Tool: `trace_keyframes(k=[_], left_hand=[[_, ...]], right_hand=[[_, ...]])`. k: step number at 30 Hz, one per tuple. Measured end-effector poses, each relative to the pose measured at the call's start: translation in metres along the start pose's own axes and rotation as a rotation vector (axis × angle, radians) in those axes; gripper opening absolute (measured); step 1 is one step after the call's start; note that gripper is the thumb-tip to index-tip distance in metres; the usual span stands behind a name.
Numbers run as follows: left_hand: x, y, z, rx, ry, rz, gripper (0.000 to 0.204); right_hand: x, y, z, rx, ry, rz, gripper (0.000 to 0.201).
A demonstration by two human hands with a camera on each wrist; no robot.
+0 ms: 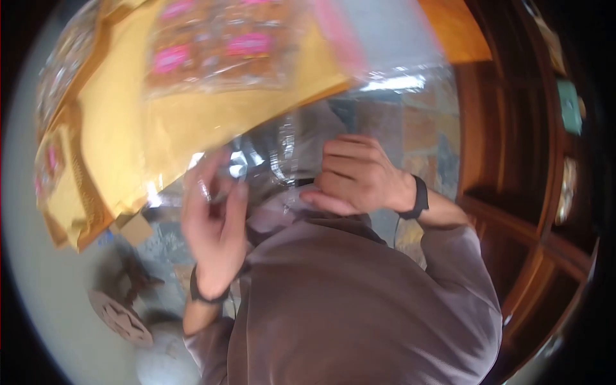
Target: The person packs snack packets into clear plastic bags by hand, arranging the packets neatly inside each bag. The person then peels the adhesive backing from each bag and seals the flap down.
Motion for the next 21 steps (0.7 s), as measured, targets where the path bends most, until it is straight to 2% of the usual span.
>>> trace_keyframes(k=[1,2,3,4,5,7,9,11,12,14,15,16,17,18,19,21], left_hand=[[0.010,-0.013,0.005,-0.148,0.119,0.019,0.038],[0.020,-0.029,0.001,-0.108,0.177,0.005,0.025],[0.025,-0.034,-0.010,-0.426,0.322,0.025,0.016],[0.021,-0.043,-0.013,-0.583,0.262,0.062,0.011],[0.020,-0.049,-0.013,-0.589,0.144,0.293,0.011],[-0.018,-0.046,-0.029,-0.619,0.060,0.719,0.020],[-0.075,-0.042,-0.037,-0.540,0.180,0.893,0.040],[-0.129,-0.031,-0.026,-0.650,0.131,0.789,0.054],[-0.154,-0.028,-0.015,-0.663,0.118,0.814,0.055],[-0.183,-0.017,0.008,-0.669,0.109,0.845,0.058],[-0.193,-0.013,0.019,-0.730,0.167,0.824,0.061],[-0.198,-0.010,0.024,-0.785,0.222,0.804,0.067],[-0.198,-0.001,0.028,-0.696,0.177,0.868,0.074],[-0.199,0.012,0.031,-0.693,0.172,0.867,0.074],[-0.198,0.024,0.037,-0.655,0.245,0.848,0.072],[-0.200,0.052,0.046,-0.613,0.312,0.827,0.071]], right_hand=[[0.000,-0.018,-0.008,-0.067,-0.037,0.154,0.027],[-0.002,-0.040,-0.014,-0.141,-0.060,0.308,0.026],[-0.008,-0.062,-0.020,-0.243,-0.096,0.401,0.022],[-0.018,-0.080,-0.033,-0.323,-0.132,0.494,0.018],[-0.028,-0.097,-0.044,-0.401,-0.213,0.610,0.014],[-0.056,-0.120,-0.068,-0.504,-0.356,0.769,0.014],[-0.087,-0.129,-0.093,-0.529,-0.417,0.808,0.017],[-0.109,-0.130,-0.115,-0.614,-0.535,0.754,0.025],[-0.116,-0.127,-0.125,-0.619,-0.526,0.747,0.025],[-0.125,-0.117,-0.140,-0.840,-0.279,0.927,0.025],[-0.123,-0.101,-0.136,-0.899,-0.242,1.029,0.026],[-0.131,-0.110,-0.135,-0.907,-0.229,1.033,0.026],[-0.139,-0.119,-0.137,-0.821,-0.299,0.961,0.024],[-0.144,-0.128,-0.143,-0.732,-0.368,0.890,0.022],[-0.149,-0.130,-0.144,-0.738,-0.357,0.900,0.022],[-0.159,-0.127,-0.149,-0.847,-0.385,1.108,0.023]])
Point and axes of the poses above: each hand's wrist, its own y-axis towards the middle knuckle, its own x-axis out of the back of the hand, z = x × y, the point moved 2 cm from there along y, towards the middle knuckle, and after that the axes turned 12 degrees about x, right-handed, at the moved point
